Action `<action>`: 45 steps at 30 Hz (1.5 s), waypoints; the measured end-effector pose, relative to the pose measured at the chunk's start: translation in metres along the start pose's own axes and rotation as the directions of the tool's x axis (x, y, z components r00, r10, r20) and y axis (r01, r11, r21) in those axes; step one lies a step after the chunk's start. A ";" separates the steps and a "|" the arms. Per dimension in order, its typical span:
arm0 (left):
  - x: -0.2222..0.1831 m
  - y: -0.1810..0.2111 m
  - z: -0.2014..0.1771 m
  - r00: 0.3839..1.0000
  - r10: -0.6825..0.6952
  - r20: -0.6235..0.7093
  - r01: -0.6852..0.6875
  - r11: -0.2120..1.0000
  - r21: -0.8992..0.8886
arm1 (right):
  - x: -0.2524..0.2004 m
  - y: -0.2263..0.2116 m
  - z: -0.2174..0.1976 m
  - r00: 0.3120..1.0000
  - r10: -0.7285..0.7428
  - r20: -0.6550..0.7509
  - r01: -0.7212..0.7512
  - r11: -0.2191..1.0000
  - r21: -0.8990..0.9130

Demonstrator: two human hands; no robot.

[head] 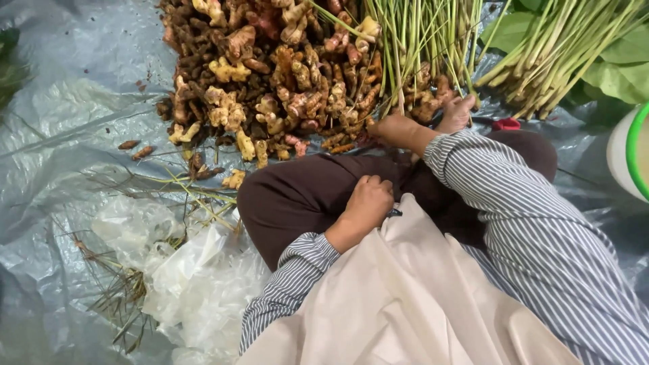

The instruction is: Stripping leaves and cleaning lemongrass stalks by hand while sitting on the floor next to a pile of ginger roots.

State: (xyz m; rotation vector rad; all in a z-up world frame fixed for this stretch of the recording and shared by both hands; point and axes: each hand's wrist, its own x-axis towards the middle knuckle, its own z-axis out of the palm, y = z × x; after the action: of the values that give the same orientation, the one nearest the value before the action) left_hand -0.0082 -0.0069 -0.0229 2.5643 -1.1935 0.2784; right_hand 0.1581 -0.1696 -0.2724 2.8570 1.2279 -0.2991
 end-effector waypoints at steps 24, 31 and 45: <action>0.037 -0.041 -0.034 0.810 -0.587 -0.014 0.477 0.671 -0.568 | -0.075 -0.056 -0.257 0.965 0.260 0.039 -0.142 0.390 0.910; 0.059 -0.052 -0.032 0.790 -0.609 0.079 0.483 0.538 -0.691 | -0.113 -0.084 -0.242 0.740 0.673 0.014 0.182 -0.220 0.958; 0.093 -0.034 -0.027 0.815 -0.453 0.362 0.541 0.367 -0.757 | -0.192 0.035 -0.275 0.437 0.895 -0.091 0.131 0.037 0.991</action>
State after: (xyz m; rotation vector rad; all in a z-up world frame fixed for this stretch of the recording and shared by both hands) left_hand 0.0759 -0.0436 0.0239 1.8765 -0.3001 -0.4802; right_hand 0.1001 -0.3061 0.0302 4.5567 -0.7902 0.5709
